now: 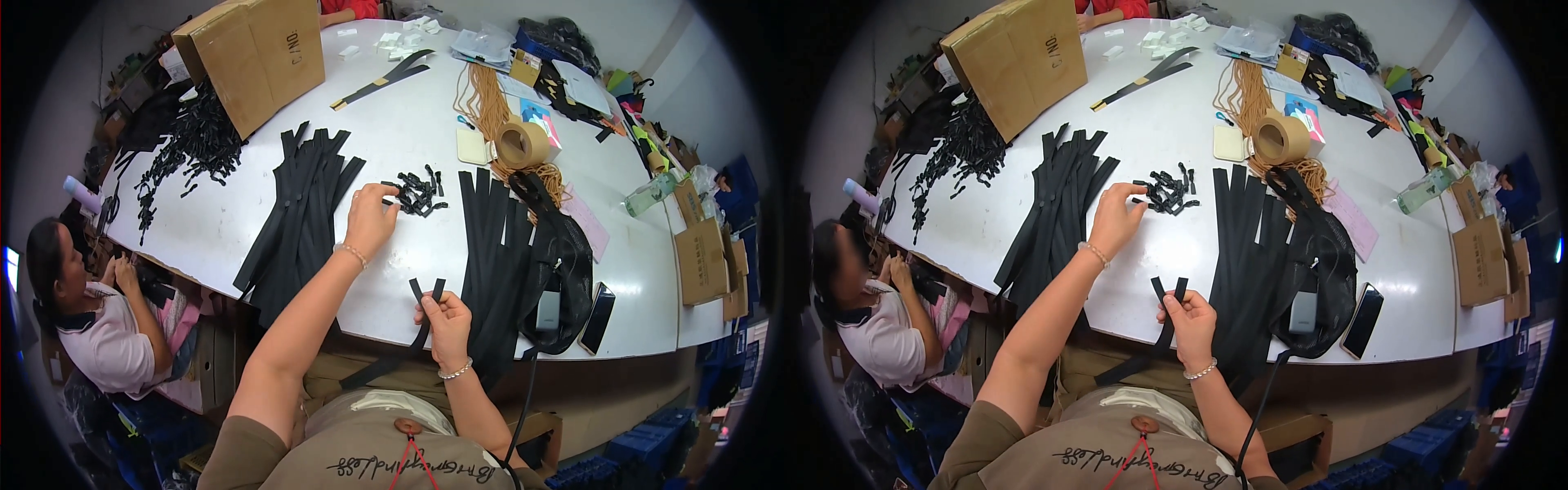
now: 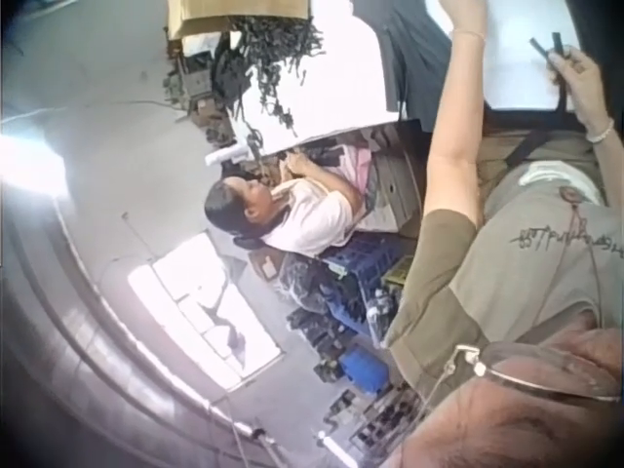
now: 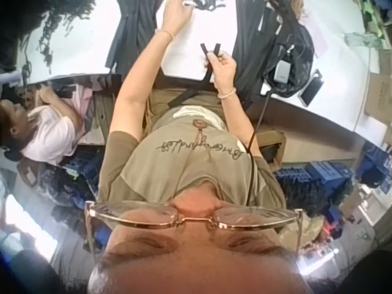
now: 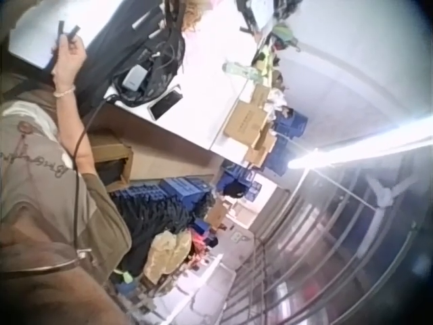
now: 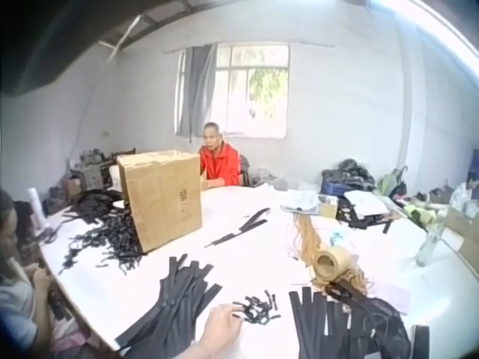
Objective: The recorder is attaching sliders to zipper tape segments at a manufacturing workbench.
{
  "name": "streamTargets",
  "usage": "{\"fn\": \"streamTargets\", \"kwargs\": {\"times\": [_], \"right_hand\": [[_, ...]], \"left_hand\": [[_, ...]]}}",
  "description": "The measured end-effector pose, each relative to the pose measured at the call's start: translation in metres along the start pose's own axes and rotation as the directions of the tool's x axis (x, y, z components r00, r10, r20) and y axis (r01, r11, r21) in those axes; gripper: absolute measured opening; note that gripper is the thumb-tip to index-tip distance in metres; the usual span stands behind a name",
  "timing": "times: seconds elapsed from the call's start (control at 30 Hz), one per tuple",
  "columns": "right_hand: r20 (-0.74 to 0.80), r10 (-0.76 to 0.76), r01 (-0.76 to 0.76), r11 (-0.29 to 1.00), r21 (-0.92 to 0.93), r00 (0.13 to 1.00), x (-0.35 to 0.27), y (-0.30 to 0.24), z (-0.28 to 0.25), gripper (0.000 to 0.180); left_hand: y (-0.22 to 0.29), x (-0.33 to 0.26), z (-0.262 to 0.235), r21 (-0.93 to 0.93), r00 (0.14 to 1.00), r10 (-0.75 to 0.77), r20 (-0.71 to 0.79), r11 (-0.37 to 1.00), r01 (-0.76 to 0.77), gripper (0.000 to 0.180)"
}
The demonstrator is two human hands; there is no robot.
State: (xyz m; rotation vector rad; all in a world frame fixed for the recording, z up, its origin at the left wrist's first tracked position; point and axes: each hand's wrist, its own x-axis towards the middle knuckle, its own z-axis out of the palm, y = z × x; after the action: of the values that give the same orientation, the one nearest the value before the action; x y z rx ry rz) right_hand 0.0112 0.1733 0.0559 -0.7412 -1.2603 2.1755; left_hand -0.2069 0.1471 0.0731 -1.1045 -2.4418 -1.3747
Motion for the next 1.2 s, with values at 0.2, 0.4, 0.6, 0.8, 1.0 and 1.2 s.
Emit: {"fn": "streamTargets", "kwargs": {"times": [0.2, 0.4, 0.6, 0.8, 1.0, 1.2], "right_hand": [[0.023, 0.000, -0.001, 1.000, 0.030, 1.000, 0.003, 0.001, -0.004, 0.005], [0.057, -0.022, 0.020, 0.999, 0.031, 0.998, 0.001, 0.004, -0.008, 0.010], [0.074, 0.008, -0.016, 0.994, 0.109, 0.997, 0.002, -0.003, -0.012, 0.020], [0.109, 0.036, -0.063, 0.964, 0.257, 0.993, -0.011, -0.016, -0.010, 0.021], [0.109, 0.089, -0.103, 0.986, 0.133, 0.990, -0.025, -0.027, -0.005, 0.014], [-0.006, 0.071, -0.070, 0.989, 0.132, 0.997, -0.028, -0.026, 0.001, 0.012]], "left_hand": [[-0.005, 0.011, 0.009, 0.211, 0.950, -0.103, 0.294, 0.977, 0.041, 0.011], [0.008, -0.021, -0.006, -0.342, 0.819, -0.327, 0.471, 0.788, 0.512, 0.015], [0.026, -0.076, -0.024, -0.564, 0.595, -0.316, 0.739, 0.192, 0.803, 0.022], [0.041, -0.110, -0.034, -0.565, 0.544, -0.203, 0.814, -0.064, 0.822, 0.032], [0.058, -0.126, -0.039, -0.607, 0.579, -0.255, 0.774, -0.040, 0.794, 0.028], [0.060, -0.143, -0.036, -0.661, 0.666, -0.236, 0.708, 0.109, 0.742, 0.023]]}}
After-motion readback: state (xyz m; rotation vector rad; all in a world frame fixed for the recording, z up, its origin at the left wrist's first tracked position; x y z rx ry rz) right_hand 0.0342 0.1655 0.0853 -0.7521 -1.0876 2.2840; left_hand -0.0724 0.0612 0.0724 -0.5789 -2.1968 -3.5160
